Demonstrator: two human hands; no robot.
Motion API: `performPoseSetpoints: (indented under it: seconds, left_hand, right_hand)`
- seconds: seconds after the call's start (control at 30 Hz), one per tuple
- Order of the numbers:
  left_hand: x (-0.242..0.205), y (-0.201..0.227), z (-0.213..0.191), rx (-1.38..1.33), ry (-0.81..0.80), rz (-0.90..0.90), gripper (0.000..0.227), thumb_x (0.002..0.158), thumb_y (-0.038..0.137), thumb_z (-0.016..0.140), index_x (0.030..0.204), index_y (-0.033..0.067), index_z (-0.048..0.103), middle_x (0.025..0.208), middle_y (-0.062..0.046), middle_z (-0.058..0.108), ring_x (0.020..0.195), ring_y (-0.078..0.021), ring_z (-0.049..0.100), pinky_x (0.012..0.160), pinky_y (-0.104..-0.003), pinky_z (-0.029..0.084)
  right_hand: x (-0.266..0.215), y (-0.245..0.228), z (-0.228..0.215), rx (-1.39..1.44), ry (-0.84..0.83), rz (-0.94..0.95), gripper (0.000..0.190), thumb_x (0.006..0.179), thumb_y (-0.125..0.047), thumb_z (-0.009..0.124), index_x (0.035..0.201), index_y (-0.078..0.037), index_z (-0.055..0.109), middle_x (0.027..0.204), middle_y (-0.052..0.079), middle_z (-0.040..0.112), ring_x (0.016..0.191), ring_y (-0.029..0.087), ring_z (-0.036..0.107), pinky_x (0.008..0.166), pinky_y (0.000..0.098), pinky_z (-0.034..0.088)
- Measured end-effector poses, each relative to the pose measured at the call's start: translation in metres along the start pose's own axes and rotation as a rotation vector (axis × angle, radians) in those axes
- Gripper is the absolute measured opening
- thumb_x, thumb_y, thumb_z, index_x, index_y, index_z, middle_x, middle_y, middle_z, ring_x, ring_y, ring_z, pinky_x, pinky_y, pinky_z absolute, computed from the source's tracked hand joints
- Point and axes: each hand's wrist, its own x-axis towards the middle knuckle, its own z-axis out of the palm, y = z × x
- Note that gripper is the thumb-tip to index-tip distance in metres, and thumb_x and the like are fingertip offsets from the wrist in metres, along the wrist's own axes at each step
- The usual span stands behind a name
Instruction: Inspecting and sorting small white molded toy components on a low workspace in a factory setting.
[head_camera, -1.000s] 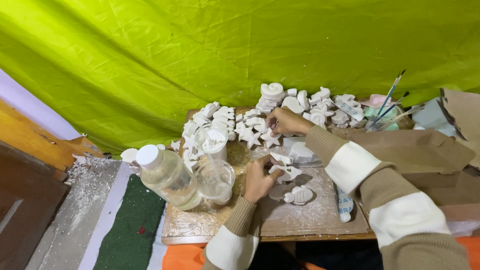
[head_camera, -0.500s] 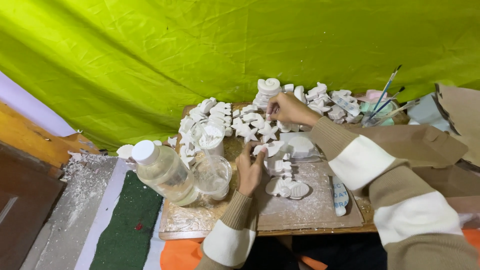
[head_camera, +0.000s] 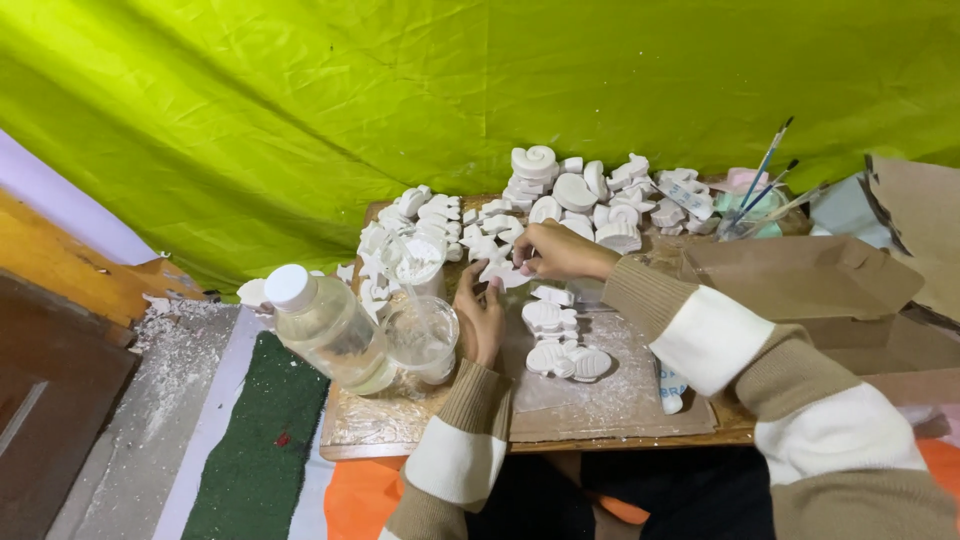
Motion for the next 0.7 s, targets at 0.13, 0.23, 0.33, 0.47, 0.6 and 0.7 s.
performPoseSetpoints:
  seconds: [0.13,0.23,0.33,0.47,0.6,0.7]
  left_hand:
    - [0.008,-0.022,0.003,-0.100,0.028,-0.094,0.028,0.098,0.010,0.061,0.125,0.0046,0.066,0.118,-0.026,0.069,0.111,-0.0445,0.068,0.091,-0.047,0.058]
    - [0.008,-0.031,0.003,-0.241,0.024,-0.271,0.028,0.101,0.015,0.057,0.125,0.0027,0.067,0.122,-0.028,0.066,0.113,-0.0439,0.066,0.092,-0.048,0.058]
    - [0.006,-0.008,0.007,-0.638,0.008,-0.448,0.027,0.104,0.012,0.051,0.124,0.0058,0.068,0.120,-0.011,0.061,0.107,-0.0246,0.059,0.093,-0.034,0.054]
    - [0.013,-0.022,0.013,-0.891,-0.153,-0.541,0.035,0.097,0.001,0.050,0.129,0.0017,0.064,0.116,-0.018,0.058,0.104,-0.0336,0.060,0.094,-0.045,0.055]
    - [0.022,-0.085,0.028,-1.025,-0.220,-0.626,0.045,0.086,-0.009,0.044,0.129,-0.0063,0.055,0.098,-0.018,0.057,0.078,-0.0236,0.058,0.082,-0.040,0.062]
    - [0.018,-0.069,0.028,-1.011,-0.221,-0.587,0.037,0.091,-0.006,0.049,0.128,-0.0082,0.057,0.095,-0.015,0.057,0.078,-0.0222,0.064,0.079,-0.040,0.063]
  right_hand:
    - [0.012,0.011,0.009,0.073,0.032,0.009,0.018,0.079,-0.017,0.082,0.096,-0.014,0.077,0.086,0.008,0.078,0.085,0.027,0.076,0.077,0.0385,0.059]
    - [-0.002,-0.001,0.000,0.281,0.004,0.035,0.024,0.079,-0.019,0.084,0.102,-0.016,0.077,0.089,0.009,0.079,0.078,0.018,0.074,0.072,0.0305,0.060]
    - [-0.022,-0.023,-0.020,0.585,-0.095,-0.035,0.037,0.082,-0.014,0.081,0.117,-0.005,0.073,0.106,0.018,0.074,0.094,0.022,0.066,0.088,0.0349,0.058]
    - [-0.021,-0.012,-0.009,0.398,-0.013,-0.153,0.063,0.070,-0.015,0.091,0.128,-0.007,0.067,0.108,0.021,0.065,0.088,0.029,0.068,0.077,0.0377,0.061]
    - [-0.003,0.012,0.034,0.112,0.223,-0.369,0.051,0.064,-0.023,0.094,0.111,-0.015,0.075,0.112,0.012,0.070,0.101,0.035,0.071,0.088,0.0441,0.058]
    - [0.008,0.025,0.042,0.124,0.222,-0.267,0.044,0.068,-0.025,0.090,0.108,-0.014,0.075,0.101,0.009,0.076,0.096,0.032,0.073,0.084,0.0411,0.059]
